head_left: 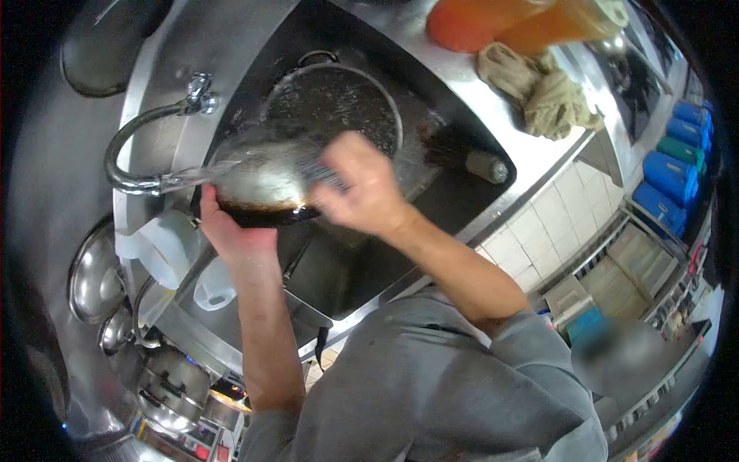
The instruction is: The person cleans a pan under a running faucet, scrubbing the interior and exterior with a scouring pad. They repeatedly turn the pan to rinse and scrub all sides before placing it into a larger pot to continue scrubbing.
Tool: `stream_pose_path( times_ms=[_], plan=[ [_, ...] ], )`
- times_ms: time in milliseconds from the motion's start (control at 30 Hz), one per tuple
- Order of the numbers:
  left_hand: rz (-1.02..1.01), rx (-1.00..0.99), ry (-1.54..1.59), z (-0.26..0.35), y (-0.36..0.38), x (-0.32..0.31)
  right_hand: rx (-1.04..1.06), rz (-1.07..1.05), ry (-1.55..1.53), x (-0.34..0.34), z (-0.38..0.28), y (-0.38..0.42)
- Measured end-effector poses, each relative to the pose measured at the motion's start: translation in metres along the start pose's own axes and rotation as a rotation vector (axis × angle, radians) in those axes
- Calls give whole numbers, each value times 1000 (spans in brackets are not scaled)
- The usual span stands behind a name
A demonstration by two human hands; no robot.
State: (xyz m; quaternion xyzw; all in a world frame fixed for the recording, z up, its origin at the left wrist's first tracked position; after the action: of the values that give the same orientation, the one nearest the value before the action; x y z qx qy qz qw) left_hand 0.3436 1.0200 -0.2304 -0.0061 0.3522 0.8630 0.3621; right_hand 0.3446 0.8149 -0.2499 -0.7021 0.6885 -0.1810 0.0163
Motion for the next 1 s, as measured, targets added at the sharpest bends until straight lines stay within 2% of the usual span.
stream_pose_path(
  times_ms=[33,100,200,233,267,300,367,400,433,467,500,567,700,767,800,833,900,933,1000],
  plan=[
    [73,-25,16,2,3,0,-143,20,20,7,32,10],
    [34,-55,40,2,2,-4,-289,56,56,8,64,21],
    [85,-57,-75,5,13,3,-156,6,13,1,3,-10],
    [-31,-90,-181,6,9,-4,10,51,-11,-4,-22,-20],
    [-141,-111,-293,6,6,-4,58,-1,15,-17,-44,-21],
    [-222,-224,-537,15,-12,25,141,-86,67,-25,-65,-23],
    [-164,-121,-405,13,-8,6,131,-60,35,-20,-57,-12],
    [-162,-131,-402,11,-8,-5,85,-9,32,-10,-35,-7],
    [-23,-101,-282,7,-6,-4,22,43,31,3,-6,4],
    [116,-82,-151,6,-4,0,-232,5,62,14,40,17],
    [109,-91,-142,8,-2,-6,-366,-9,121,12,80,39],
    [112,-81,-92,6,1,-8,-313,145,-8,10,43,33],
    [104,-36,-168,2,1,-5,-29,77,-57,-1,-30,-4],
    [-176,-170,-397,10,4,-19,-36,49,-54,-2,-34,6],
    [10,-39,-222,7,-1,-10,-18,18,-59,-5,-33,5],
    [14,-44,-221,7,-4,-6,-16,15,-64,-6,-23,8],
    [-71,-60,-177,6,-5,1,-150,100,-122,1,18,25],
    [132,-48,-154,3,9,-9,-220,89,-104,3,30,29],
    [72,-107,-234,7,24,14,-343,46,-56,-3,54,40]
  ],
)
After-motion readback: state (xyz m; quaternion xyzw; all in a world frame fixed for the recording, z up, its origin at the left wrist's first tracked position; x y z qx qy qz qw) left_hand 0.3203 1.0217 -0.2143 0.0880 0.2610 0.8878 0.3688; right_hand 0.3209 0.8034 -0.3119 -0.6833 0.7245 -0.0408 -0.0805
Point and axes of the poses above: each hand's wrist, its own y-axis away from the middle knuckle, its own x-axis out of the back of the hand, z = x × y, the point moved 6 cm from there along -y, towards the middle knuckle, and after that the axes turned 2 degrees about -z, right-handed, at the moved point
